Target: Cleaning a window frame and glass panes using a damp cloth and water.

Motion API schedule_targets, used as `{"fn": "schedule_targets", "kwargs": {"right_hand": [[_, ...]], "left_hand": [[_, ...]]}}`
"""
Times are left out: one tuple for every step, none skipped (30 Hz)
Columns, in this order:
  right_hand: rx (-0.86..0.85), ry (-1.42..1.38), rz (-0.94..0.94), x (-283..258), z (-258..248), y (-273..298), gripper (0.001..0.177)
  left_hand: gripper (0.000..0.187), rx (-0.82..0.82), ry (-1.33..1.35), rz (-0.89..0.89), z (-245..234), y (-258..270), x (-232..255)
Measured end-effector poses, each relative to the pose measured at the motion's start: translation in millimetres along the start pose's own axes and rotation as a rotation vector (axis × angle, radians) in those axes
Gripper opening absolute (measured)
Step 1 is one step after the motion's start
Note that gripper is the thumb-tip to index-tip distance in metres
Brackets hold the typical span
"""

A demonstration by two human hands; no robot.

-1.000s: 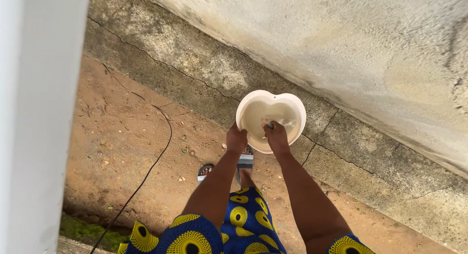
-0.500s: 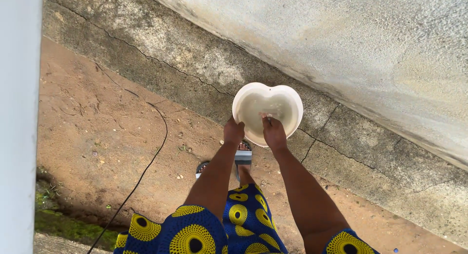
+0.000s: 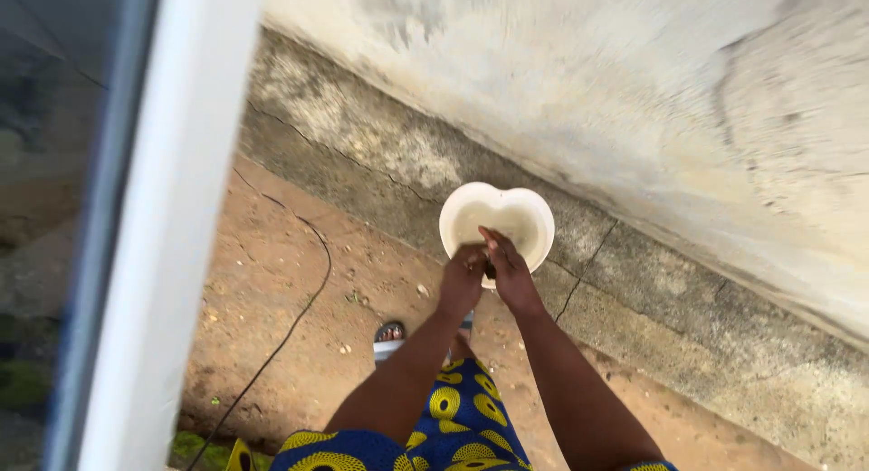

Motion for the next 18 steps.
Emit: {"fn": "schedule_targets", "kwargs": {"right_hand": [[-0.004, 0.002, -0.019, -6.1, -0.9, 7.3, 0.043], [-0.008, 0.026, -0.05, -14.0, -2.4, 11.8, 0.043], [-0.012, 0.05, -0.081, -21.8, -3.7, 16.4, 0.044], [-0.018, 0.053, -0.098, -30.8, -7.6, 24.8, 0.044], [-0.012, 0.124, -0.176, -43.2, -11.7, 33.9, 0.043], [-0.006, 0.195, -0.255, -55.2, -15.1, 42.5, 0.042], [-0.012, 0.197, -0.274, -72.0, -14.0, 51.1, 0.042], [-0.003, 0.254, -0.295, -89.8, -14.7, 60.0, 0.041], [0.006, 0.312, -0.315, -107.3, -14.9, 69.5, 0.041], [0.001, 0.319, -0.333, -119.8, -15.6, 79.8, 0.041], [0.0, 0.361, -0.321, -130.6, -16.0, 90.1, 0.041], [-0.002, 0.404, -0.315, -142.6, -15.2, 98.3, 0.04], [-0.008, 0.41, -0.338, -156.4, -14.6, 108.8, 0.04], [-0.016, 0.453, -0.318, -167.3, -13.9, 118.7, 0.041], [-0.022, 0.495, -0.298, -177.7, -13.2, 128.7, 0.041], [-0.025, 0.504, -0.32, -186.5, -13.8, 137.7, 0.041], [-0.014, 0.53, -0.286, -191.9, -15.9, 145.7, 0.041], [0.0, 0.557, -0.249, -196.2, -19.0, 155.1, 0.042]], "left_hand": [[0.026, 0.005, -0.003, 0.019, -0.8, 6.5, 1.4], [0.019, -0.065, 0.116, 0.06, 2.5, 9.5, 4.4], [0.014, -0.137, 0.233, 0.101, 5.6, 12.8, 7.8], [0.014, -0.132, 0.231, 0.118, 6.2, 20.4, 20.9], [0.013, -0.123, 0.171, 0.086, 6.9, 27.9, 30.7], [0.014, -0.11, 0.111, 0.055, 6.9, 34.9, 40.2], [0.014, -0.103, 0.108, 0.074, 5.6, 45.7, 55.0], [0.014, -0.173, 0.149, 0.11, 10.4, 56.1, 71.4], [0.014, -0.244, 0.188, 0.146, 14.8, 67.3, 87.4], [0.014, -0.237, 0.188, 0.165, 15.5, 81.3, 114.4], [0.014, -0.307, 0.249, 0.067, 20.9, 96.2, 134.4], [0.02, -0.376, 0.306, -0.027, 24.7, 111.1, 155.7], [0.02, -0.368, 0.304, -0.003, 23.1, 117.1, 158.2], [0.023, -0.364, 0.17, 0.135, 20.9, 123.2, 166.6], [0.027, -0.355, 0.033, 0.272, 19.4, 130.2, 174.5], [0.027, -0.347, 0.032, 0.294, 16.7, 137.9, 187.1], [0.035, -0.336, -0.042, 0.383, 14.5, 147.2, 202.7], [0.042, -0.326, -0.116, 0.47, 13.9, 157.9, 216.9]]}}
Point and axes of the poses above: each hand's wrist, its own y-axis away from the middle knuckle, its own z-axis out of the palm, x = y × z, the point moved 6 cm from there along -y, towards the middle knuckle, and after that the axes turned 7 degrees about -x, right-handed, at the moved point
